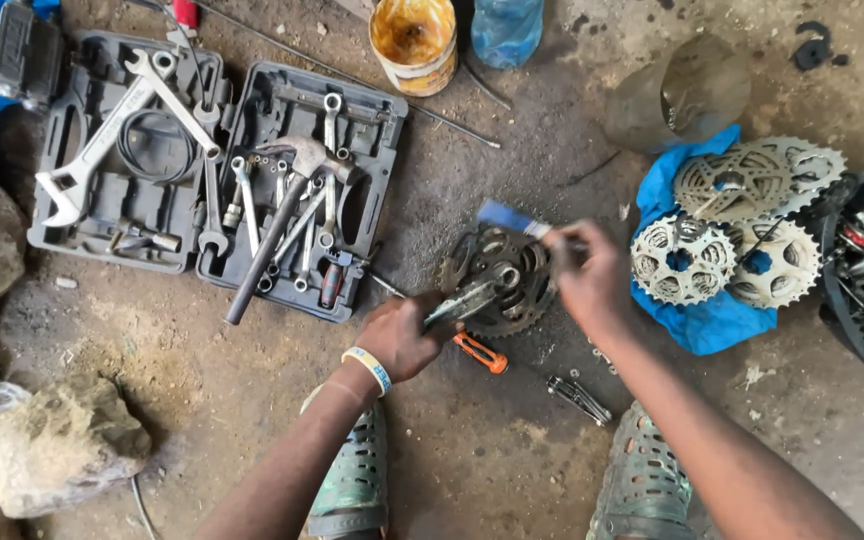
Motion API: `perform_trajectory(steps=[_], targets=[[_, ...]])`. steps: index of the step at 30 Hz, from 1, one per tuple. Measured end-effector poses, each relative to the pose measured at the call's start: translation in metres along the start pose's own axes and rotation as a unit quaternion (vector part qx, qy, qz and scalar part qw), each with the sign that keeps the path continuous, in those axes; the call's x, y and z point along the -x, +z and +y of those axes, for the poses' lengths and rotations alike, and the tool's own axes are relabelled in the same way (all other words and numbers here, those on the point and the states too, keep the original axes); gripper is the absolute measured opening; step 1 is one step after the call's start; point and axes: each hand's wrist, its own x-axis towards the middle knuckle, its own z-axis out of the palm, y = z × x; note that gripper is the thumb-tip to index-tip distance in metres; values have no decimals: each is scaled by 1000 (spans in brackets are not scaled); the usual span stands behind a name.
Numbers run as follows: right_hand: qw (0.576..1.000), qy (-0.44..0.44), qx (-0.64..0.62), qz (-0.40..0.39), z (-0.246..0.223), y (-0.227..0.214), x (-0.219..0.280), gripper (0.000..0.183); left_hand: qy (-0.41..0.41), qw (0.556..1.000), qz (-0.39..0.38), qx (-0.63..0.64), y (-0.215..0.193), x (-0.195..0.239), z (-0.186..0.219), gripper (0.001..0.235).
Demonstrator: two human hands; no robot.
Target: The person cleans a bicycle cassette using a toothbrush and a liquid from a plastic bottle. They scrub the cassette thoroughly, rotating it to access different sides and gaps between the gears.
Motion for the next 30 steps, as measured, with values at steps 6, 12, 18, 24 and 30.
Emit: perform_trajectory(steps=[6, 12, 18, 24, 30], targets=[[998, 2, -44, -37, 12, 28, 12, 9, 8, 1000, 13, 15, 1, 2, 1, 36], [997, 45, -54, -12, 6, 17, 12, 8, 10, 999, 17, 40, -5, 2, 5, 33], [998, 57, -24, -9, 14, 18, 16, 7, 10, 997, 21, 69, -7, 0, 7, 34], [990, -7, 12, 143, 16, -1, 0, 6, -16, 997, 13, 78, -2, 6, 11, 37], [907, -273, 249, 202, 8, -152, -104, 25, -51, 995, -30, 85, -10, 11, 21, 37]])
